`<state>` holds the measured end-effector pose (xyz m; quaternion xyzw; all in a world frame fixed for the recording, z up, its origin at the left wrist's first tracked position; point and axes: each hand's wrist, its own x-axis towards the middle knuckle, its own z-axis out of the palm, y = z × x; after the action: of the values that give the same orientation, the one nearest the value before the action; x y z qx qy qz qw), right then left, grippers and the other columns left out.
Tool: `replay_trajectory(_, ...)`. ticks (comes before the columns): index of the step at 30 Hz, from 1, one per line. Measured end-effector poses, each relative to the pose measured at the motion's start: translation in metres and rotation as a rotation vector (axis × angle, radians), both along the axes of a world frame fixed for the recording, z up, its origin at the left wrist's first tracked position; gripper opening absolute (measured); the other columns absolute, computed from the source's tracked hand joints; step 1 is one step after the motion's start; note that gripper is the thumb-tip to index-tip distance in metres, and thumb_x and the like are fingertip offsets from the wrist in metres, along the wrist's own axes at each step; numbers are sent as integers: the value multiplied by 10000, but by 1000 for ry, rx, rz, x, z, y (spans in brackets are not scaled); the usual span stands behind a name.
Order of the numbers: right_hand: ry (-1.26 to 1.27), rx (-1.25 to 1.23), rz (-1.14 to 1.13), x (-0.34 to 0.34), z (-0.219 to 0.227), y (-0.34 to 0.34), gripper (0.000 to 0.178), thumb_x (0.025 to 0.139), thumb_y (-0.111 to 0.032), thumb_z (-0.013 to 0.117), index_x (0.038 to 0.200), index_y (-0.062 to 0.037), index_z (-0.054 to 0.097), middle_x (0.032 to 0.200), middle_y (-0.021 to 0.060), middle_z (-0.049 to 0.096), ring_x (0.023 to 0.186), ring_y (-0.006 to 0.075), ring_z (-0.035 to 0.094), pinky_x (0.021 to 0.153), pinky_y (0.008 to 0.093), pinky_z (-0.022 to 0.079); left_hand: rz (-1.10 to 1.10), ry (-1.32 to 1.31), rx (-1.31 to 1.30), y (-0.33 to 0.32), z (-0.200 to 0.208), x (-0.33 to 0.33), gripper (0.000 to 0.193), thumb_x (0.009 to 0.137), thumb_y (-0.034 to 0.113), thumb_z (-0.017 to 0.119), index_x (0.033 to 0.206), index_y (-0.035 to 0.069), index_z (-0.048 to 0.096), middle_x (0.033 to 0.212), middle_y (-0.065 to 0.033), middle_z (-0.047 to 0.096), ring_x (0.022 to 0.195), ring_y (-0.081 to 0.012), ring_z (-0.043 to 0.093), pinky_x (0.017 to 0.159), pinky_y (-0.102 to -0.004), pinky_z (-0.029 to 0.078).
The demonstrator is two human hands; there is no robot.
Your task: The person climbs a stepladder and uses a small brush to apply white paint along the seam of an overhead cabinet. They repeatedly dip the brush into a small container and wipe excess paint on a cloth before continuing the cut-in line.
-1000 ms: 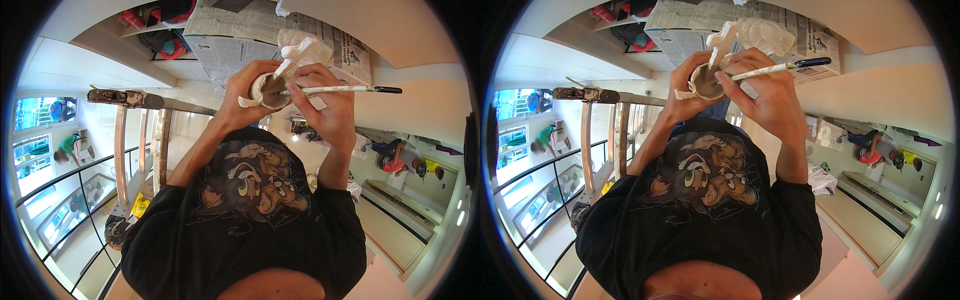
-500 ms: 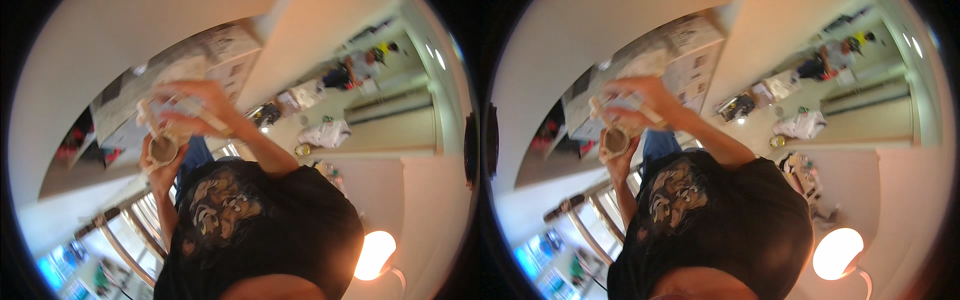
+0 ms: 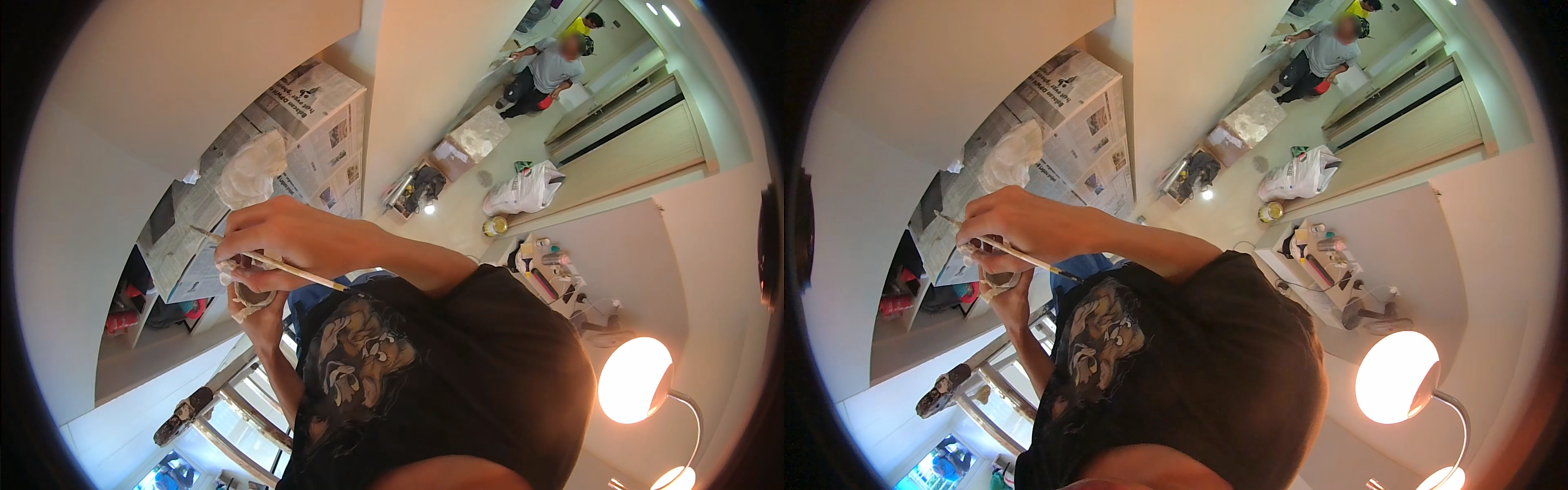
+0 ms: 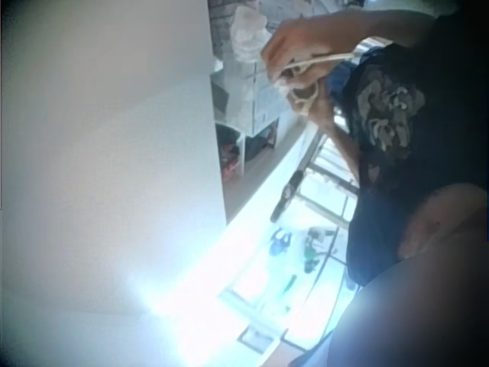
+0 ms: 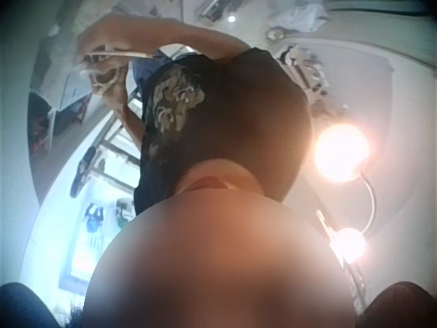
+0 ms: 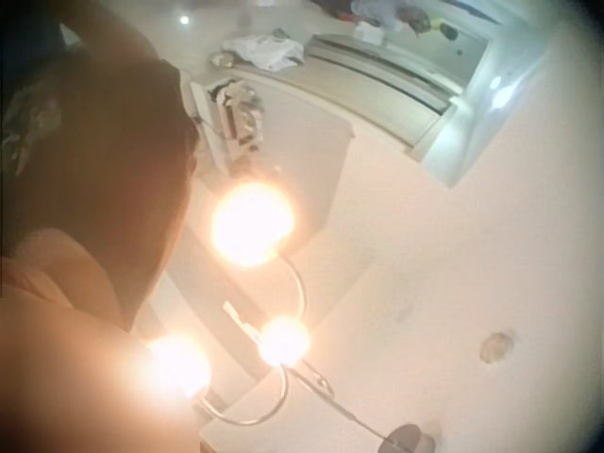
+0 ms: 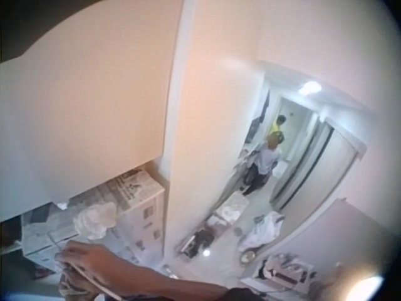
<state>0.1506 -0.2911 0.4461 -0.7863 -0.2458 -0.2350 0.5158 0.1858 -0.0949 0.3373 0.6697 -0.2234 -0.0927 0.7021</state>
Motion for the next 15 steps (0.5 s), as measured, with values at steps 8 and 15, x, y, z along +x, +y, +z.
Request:
replay_trajectory(8, -108, 10, 58, 1, 8, 13, 245, 844, -72, 771, 1072, -42, 689, 970, 113, 662, 826, 312, 682, 711, 376, 542, 8, -57, -70, 7, -10, 6, 669, 755, 65, 895, 1318, -6, 540, 1236, -93, 651, 1086, -175, 636, 941, -316, 511)
replay_trajectory(15, -170, -89, -93, 5, 11, 5, 284, 809, -29, 786, 1086, -41, 726, 952, 92, 699, 796, 236, 699, 692, 343, 559, 57, -41, 10, 0, 9, -1, 536, 746, 85, 903, 1191, 25, 610, 1095, -54, 695, 987, -128, 646, 863, -294, 534)
